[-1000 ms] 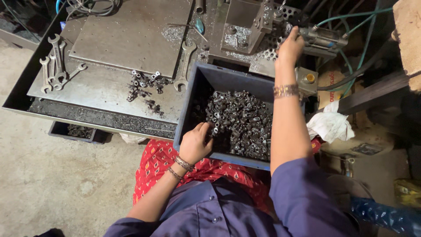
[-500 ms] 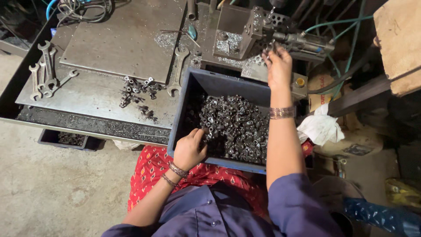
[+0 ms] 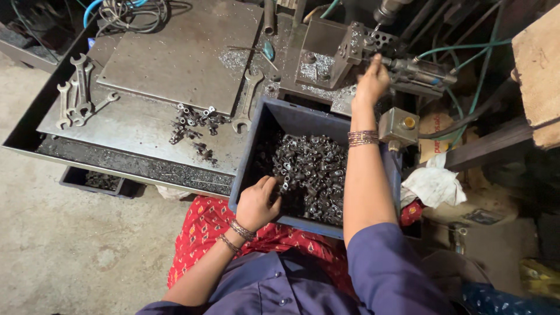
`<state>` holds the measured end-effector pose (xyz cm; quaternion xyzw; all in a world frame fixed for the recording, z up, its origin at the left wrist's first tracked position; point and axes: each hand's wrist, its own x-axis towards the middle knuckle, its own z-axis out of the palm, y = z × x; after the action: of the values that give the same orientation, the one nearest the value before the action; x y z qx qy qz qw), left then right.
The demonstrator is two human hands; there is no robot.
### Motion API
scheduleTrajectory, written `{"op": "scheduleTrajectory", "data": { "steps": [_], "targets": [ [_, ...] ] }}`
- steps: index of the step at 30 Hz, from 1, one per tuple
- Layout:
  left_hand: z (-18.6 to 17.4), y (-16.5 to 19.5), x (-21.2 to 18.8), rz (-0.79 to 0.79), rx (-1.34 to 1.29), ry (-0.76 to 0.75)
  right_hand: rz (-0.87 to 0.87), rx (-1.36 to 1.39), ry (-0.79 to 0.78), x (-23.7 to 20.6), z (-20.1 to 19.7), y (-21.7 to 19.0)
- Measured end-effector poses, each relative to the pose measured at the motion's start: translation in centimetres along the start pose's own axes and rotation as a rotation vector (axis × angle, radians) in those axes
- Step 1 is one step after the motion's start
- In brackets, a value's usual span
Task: The person sorts small metal parts from a blue bin, picking them up by hand and placing them into a jig on a machine. The person continues this repetitive sorting and placement process throughout the clip.
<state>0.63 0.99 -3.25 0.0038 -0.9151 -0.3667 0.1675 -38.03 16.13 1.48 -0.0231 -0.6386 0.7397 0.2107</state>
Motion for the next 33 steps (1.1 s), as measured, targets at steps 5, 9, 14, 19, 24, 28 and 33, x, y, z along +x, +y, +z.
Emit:
{"op": "scheduleTrajectory", "data": {
  "steps": [5, 9, 14, 19, 24, 28, 33],
  "targets": [
    [-0.1, 0.0, 0.0, 0.022, 0.002, 0.017, 0.291, 0.223, -0.352, -0.9, -2.6, -4.0],
    [-0.4, -0.1, 0.0, 0.032, 0.031, -0.017, -0.192, -0.718, -0.182, -4.8, -7.1, -6.7],
    [-0.3, -0.5, 0.1, 0.025, 0.056, -0.074, -0.442, -1.215, -0.032, -8.0, -16.0, -8.9],
    [0.0, -0.9, 0.3, -0.005, 0.088, -0.163, -0.619, -1.229, -0.168, -9.1, -19.2, -8.5],
    [-0.1, -0.7, 0.3, -0.029, 0.081, -0.167, -0.624, -1.261, -0.217, -8.9, -18.8, -8.7],
    [-0.3, -0.4, 0.3, -0.013, 0.067, -0.122, -0.552, -1.251, -0.255, -9.1, -18.1, -10.4],
    [-0.4, -0.1, 0.4, -0.014, 0.022, -0.117, -0.599, -1.238, -0.248, -14.4, -15.9, -11.6]
  ]
}}
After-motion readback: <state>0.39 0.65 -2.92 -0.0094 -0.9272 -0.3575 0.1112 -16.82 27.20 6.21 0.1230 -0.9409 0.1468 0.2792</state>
